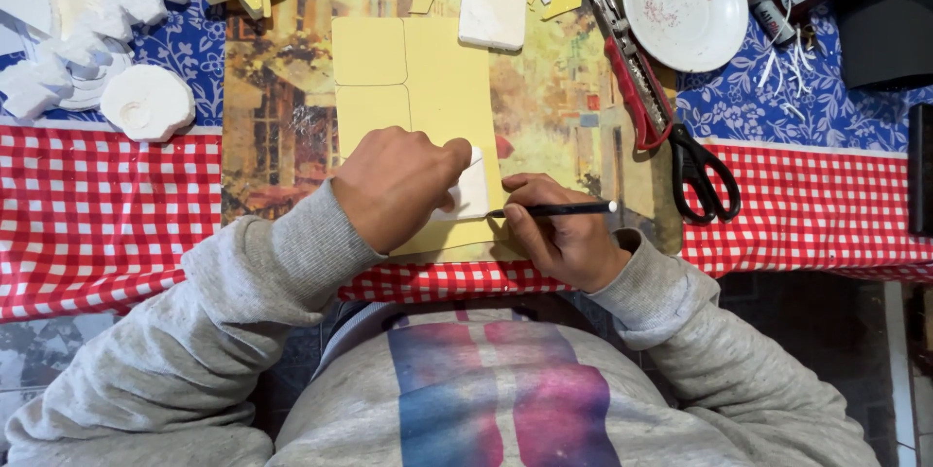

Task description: Tracing square foam pieces onto a yellow sheet of paper using a pen.

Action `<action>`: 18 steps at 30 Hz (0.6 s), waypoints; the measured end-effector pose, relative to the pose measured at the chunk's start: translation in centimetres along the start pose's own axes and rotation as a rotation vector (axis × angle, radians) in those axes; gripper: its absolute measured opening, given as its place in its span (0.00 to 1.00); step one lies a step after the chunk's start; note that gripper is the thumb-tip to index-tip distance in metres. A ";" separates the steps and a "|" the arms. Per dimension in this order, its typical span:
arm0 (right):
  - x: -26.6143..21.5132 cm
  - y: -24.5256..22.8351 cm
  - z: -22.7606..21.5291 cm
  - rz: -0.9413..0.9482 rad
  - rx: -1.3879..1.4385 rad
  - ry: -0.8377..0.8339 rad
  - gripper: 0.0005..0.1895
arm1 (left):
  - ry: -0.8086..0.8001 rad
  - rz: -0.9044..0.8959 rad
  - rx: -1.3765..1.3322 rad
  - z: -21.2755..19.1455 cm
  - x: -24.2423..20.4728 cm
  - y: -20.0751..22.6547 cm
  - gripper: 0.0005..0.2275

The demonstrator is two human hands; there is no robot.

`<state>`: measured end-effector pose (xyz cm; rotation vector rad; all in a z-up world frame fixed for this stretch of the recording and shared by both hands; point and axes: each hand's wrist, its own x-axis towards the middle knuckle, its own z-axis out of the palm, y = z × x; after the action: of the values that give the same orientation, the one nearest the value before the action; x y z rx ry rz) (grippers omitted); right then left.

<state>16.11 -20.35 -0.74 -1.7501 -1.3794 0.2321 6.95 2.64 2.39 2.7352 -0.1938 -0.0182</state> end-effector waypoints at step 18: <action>1.3 -3.3 2.5 -0.202 -0.010 -0.067 0.12 | 0.001 0.008 0.013 0.3 0.2 -0.6 0.12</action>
<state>12.81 -17.93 0.57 -1.6093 -1.5960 0.1741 7.19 3.07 1.84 2.7475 -0.2049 -0.0129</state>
